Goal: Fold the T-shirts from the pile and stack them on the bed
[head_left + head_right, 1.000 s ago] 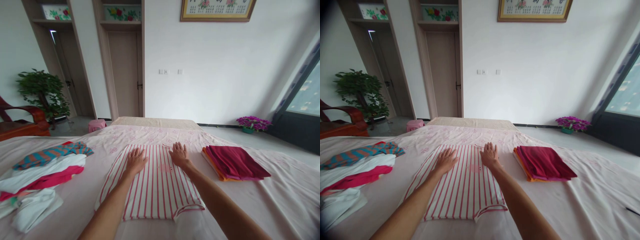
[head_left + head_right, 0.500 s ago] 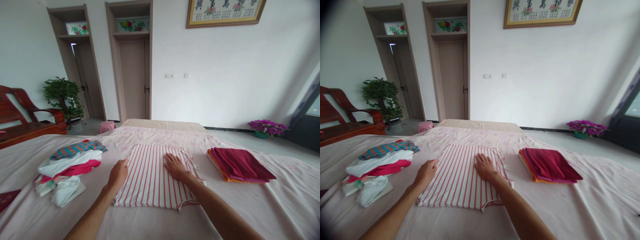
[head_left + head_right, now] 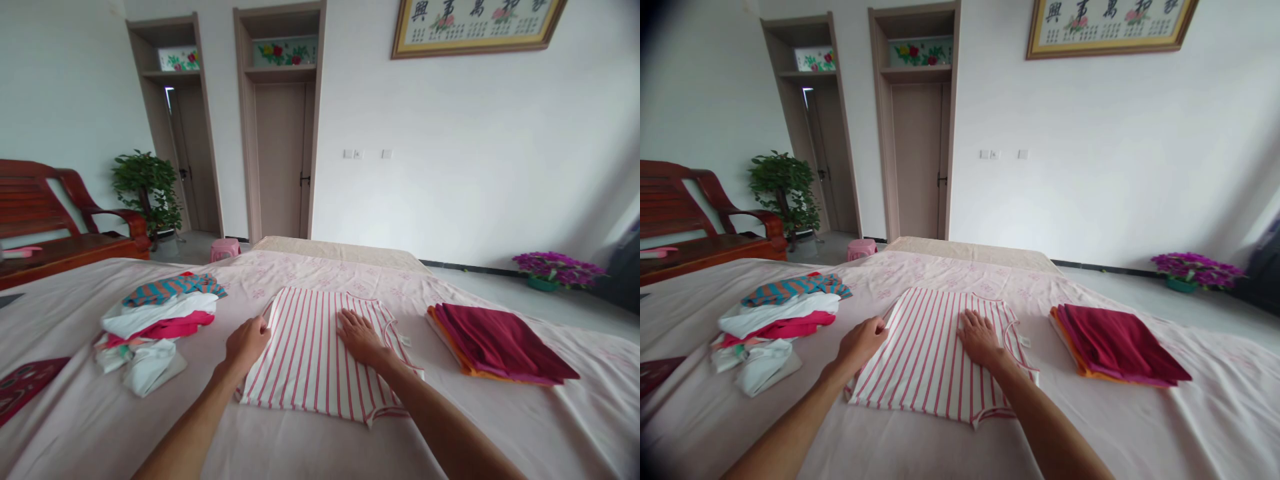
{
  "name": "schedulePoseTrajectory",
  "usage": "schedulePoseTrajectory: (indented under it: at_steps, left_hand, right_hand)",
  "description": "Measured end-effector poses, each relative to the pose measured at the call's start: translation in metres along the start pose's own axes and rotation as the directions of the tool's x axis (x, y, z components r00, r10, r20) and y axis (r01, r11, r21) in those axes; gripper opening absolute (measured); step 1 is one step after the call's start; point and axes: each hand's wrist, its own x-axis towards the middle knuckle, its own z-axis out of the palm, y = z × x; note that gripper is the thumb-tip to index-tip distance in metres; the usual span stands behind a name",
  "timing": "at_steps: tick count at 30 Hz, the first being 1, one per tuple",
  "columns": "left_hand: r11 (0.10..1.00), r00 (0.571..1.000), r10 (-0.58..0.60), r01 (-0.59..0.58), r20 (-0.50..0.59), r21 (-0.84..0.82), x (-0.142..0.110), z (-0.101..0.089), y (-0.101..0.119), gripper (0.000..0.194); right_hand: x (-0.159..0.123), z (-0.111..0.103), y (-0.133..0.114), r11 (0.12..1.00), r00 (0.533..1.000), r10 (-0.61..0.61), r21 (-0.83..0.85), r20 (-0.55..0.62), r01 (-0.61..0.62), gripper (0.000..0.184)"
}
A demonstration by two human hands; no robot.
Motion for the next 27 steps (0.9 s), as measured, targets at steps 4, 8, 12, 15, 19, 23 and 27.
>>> schedulePoseTrajectory:
  at_steps: [4, 8, 12, 15, 19, 23, 27]
  left_hand:
    - [0.978, 0.998, 0.048, -0.040, 0.035, -0.205, -0.002, 0.011, 0.011, 0.021]
    - [0.835, 0.983, 0.099, 0.001, 0.152, -0.550, -0.003, 0.024, 0.020, 0.031]
    - [0.551, 0.911, 0.039, 0.323, 0.410, -0.769, -0.008, 0.024, 0.025, 0.034]
    - [0.421, 0.864, 0.063, 0.431, 0.500, -0.798, -0.011, 0.018, 0.024, 0.029]
    - [0.406, 0.848, 0.073, 0.455, 0.525, -0.792, -0.010, 0.011, 0.020, 0.023]
    - [0.418, 0.840, 0.080, 0.461, 0.537, -0.783, -0.011, 0.006, 0.019, 0.024]
    - [0.506, 0.845, 0.044, 0.440, 0.532, -0.742, -0.010, 0.008, 0.018, 0.021]
  right_hand:
    - [0.002, -0.014, -0.024, 0.989, 0.999, -0.023, 0.145, -0.050, 0.030, 0.037]
    - [0.013, -0.016, -0.067, 0.833, 0.997, 0.058, 0.553, -0.054, -0.018, 0.035]
    - [0.028, -0.011, -0.103, 0.707, 0.983, 0.105, 0.684, 0.148, -0.178, 0.041]
    - [0.035, -0.008, -0.118, 0.804, 0.963, 0.233, 0.529, 0.138, -0.270, 0.050]
    - [0.037, -0.002, -0.126, 0.864, 0.961, 0.251, 0.421, 0.113, -0.276, 0.047]
    - [0.037, 0.005, -0.128, 0.878, 0.961, 0.262, 0.391, 0.089, -0.276, 0.041]
    - [0.034, 0.008, -0.133, 0.907, 0.967, 0.253, 0.345, 0.014, -0.242, 0.023]
